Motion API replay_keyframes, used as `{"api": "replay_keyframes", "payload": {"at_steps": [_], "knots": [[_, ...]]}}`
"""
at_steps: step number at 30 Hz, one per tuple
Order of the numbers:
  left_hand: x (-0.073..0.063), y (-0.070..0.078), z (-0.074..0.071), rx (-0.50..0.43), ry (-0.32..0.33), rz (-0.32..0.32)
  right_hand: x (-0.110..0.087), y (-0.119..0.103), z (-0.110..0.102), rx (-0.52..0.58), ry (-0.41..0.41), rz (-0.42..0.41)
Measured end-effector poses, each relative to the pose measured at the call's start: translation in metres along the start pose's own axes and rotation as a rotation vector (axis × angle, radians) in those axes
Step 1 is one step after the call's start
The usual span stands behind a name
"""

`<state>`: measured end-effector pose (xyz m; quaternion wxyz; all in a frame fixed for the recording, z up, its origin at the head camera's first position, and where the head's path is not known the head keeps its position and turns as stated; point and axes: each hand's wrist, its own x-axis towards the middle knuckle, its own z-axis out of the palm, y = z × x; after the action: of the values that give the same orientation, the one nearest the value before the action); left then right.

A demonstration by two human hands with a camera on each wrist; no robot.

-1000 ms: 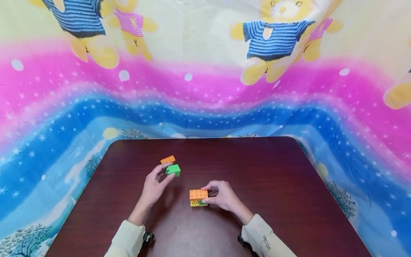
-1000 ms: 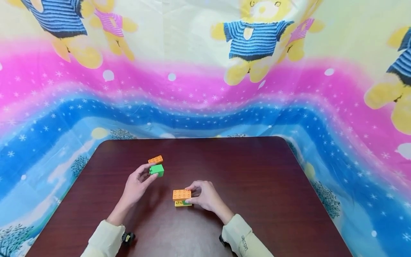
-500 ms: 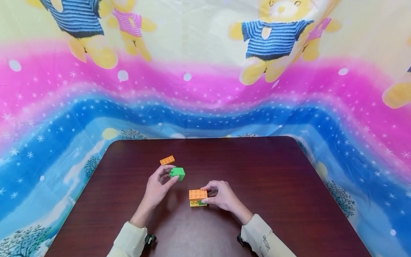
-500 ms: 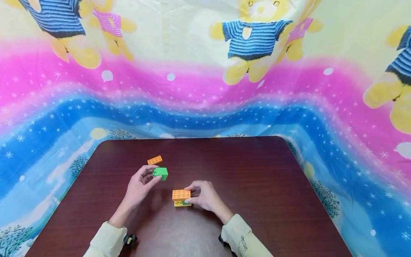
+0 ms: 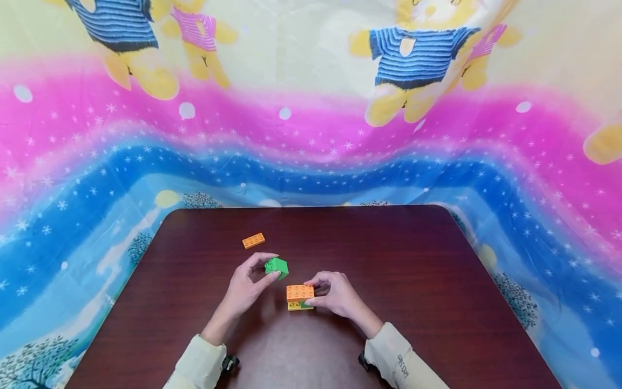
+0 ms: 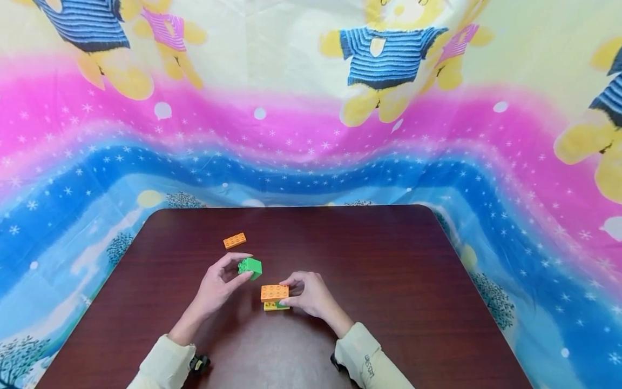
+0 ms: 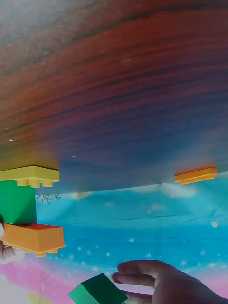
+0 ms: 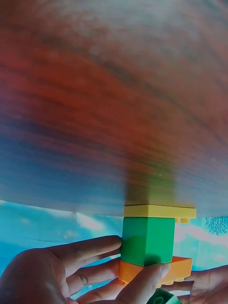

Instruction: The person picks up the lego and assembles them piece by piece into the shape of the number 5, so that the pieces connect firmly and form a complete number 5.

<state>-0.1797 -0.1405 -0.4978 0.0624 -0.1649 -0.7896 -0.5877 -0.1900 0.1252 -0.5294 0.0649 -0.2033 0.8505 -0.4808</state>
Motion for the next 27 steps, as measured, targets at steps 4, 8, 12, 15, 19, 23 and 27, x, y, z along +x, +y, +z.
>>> {"api": "replay_keyframes", "payload": {"at_steps": [4,8,12,15,19,23,27], "knots": [[-0.001,0.001,0.004,-0.025,-0.043,0.000,0.000,0.000,0.000,0.000,0.004,-0.003],[-0.002,0.001,0.009,-0.020,-0.066,0.017,0.000,0.000,0.000,-0.004,0.005,-0.006],[-0.002,-0.001,0.012,0.025,-0.084,0.043,0.000,0.000,0.000,-0.012,0.005,-0.013],[-0.003,-0.002,0.014,0.062,-0.093,0.059,0.000,0.001,0.000,-0.012,0.004,-0.025],[-0.004,-0.002,0.016,0.089,-0.111,0.051,0.000,0.002,-0.001,-0.009,-0.004,-0.034],[-0.005,-0.001,0.019,0.075,-0.130,0.015,0.000,0.002,-0.001,-0.011,-0.015,-0.030],[-0.005,-0.002,0.022,0.052,-0.140,-0.025,0.000,0.002,-0.002,-0.003,-0.021,-0.016]]}}
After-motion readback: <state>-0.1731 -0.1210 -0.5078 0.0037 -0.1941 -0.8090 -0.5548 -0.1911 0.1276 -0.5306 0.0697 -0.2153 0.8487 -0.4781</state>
